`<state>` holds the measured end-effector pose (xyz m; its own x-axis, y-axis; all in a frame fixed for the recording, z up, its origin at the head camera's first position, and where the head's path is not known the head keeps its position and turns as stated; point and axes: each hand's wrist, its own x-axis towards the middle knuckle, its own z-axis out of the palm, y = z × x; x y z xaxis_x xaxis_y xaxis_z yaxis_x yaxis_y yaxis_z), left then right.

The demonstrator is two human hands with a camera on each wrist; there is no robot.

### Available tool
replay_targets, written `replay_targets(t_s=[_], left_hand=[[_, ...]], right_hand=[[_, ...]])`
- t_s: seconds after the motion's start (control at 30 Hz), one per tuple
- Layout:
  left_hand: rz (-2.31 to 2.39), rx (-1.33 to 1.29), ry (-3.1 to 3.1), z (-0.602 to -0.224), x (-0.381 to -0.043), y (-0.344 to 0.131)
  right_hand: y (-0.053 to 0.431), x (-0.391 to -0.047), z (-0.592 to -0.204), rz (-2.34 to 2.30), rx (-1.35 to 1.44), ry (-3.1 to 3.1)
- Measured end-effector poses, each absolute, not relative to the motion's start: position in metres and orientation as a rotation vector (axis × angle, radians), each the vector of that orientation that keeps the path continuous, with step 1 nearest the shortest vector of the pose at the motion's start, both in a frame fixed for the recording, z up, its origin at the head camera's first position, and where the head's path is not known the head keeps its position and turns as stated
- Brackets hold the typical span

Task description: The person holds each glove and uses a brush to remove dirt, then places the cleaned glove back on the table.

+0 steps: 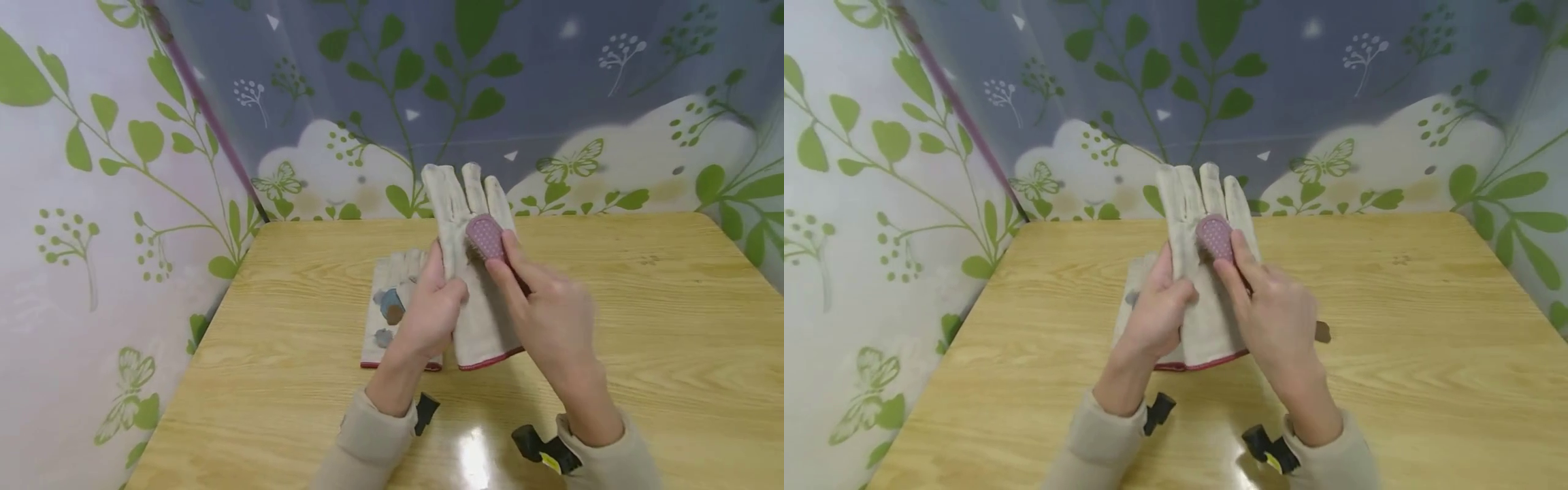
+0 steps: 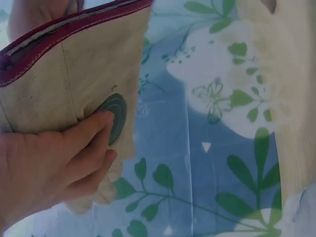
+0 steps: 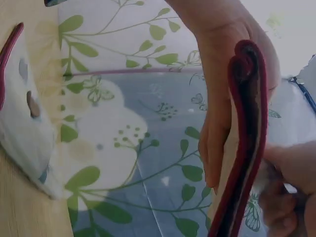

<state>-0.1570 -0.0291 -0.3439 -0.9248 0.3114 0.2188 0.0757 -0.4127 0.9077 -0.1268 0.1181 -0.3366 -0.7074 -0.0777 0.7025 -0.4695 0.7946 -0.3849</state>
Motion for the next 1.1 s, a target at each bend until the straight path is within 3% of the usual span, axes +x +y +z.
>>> replay_targets(t_s=[0.13,0.37,0.6,0.97,1.1], left_hand=[[2.546,0.455,1.57,-0.342,-0.159,-0.033],[2.419,0.48,1.557,-0.338,-0.154,-0.037],[2.58,0.529,1.469,-0.335,-0.157,-0.041],[2.581,0.041,1.252,-0.337,-0.164,-0.047],[2.543,-0.004,1.119,-0.344,-0.167,-0.045]], right_hand=[[0.125,-0.122,-0.332,0.811,0.498,-2.424],[0.135,-0.122,-0.329,0.785,0.28,-2.401],[0.118,-0.124,-0.338,0.964,0.606,-2.278],[0.135,-0.121,-0.33,1.279,0.461,-2.55],[0.148,-0.125,-0.329,1.437,0.42,-2.569]])
